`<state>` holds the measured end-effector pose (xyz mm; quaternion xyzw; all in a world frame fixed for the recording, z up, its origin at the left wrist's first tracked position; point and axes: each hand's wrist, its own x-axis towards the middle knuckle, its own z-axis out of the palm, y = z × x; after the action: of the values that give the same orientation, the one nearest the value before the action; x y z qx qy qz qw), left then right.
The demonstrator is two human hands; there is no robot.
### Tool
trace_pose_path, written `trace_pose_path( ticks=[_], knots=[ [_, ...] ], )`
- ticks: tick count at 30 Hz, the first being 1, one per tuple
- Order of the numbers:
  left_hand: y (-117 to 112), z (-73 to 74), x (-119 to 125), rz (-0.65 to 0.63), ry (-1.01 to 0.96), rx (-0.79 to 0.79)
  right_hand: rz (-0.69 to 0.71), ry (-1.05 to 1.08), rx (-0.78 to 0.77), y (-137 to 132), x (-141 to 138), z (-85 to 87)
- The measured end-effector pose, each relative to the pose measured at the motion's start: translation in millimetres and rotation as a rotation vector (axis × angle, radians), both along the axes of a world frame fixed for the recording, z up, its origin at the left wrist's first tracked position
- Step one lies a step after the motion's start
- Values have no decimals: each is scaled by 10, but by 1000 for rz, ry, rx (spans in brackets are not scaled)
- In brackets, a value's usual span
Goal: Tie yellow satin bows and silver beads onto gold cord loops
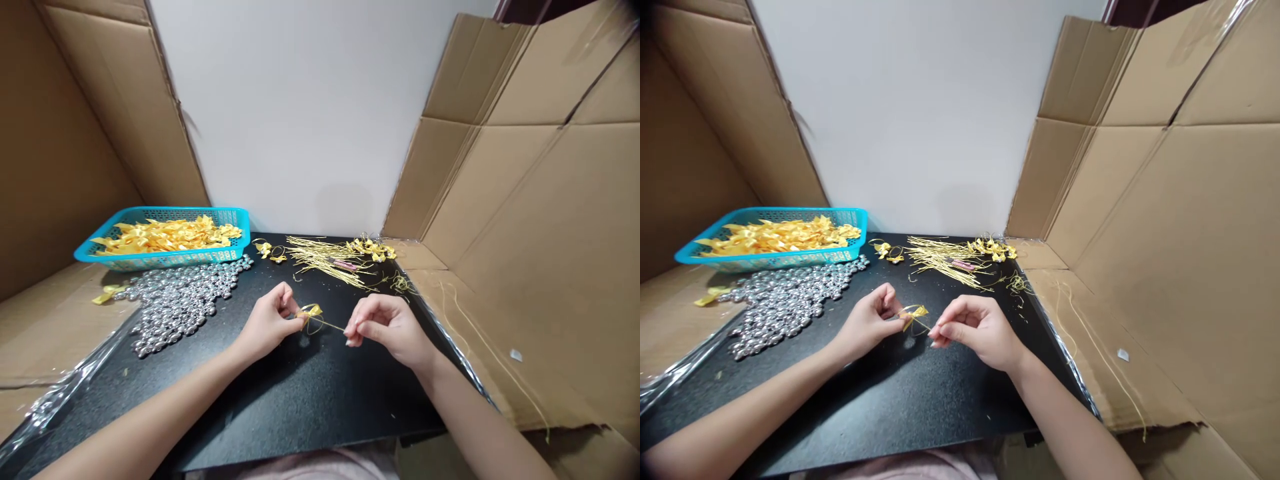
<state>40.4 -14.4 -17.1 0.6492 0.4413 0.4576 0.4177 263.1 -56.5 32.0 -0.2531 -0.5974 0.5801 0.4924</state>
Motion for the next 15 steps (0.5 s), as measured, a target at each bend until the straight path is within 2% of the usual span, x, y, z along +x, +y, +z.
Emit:
trace_pose_path(
  ticks=[3,7,11,13,15],
  knots=[
    [19,20,-42,48,92,97,63,-18,-11,24,48,-3],
    [57,31,-86,84,157,155,-1,-4,-2,34,56,-35],
    [117,43,-127,120,199,171,-4,-49,149,23,76,-46],
    [146,50,-151,147,214,181,24,-79,193,14,99,-43],
    [170,49,-174,164,209,189,97,-84,171,7,122,-44]
  ],
)
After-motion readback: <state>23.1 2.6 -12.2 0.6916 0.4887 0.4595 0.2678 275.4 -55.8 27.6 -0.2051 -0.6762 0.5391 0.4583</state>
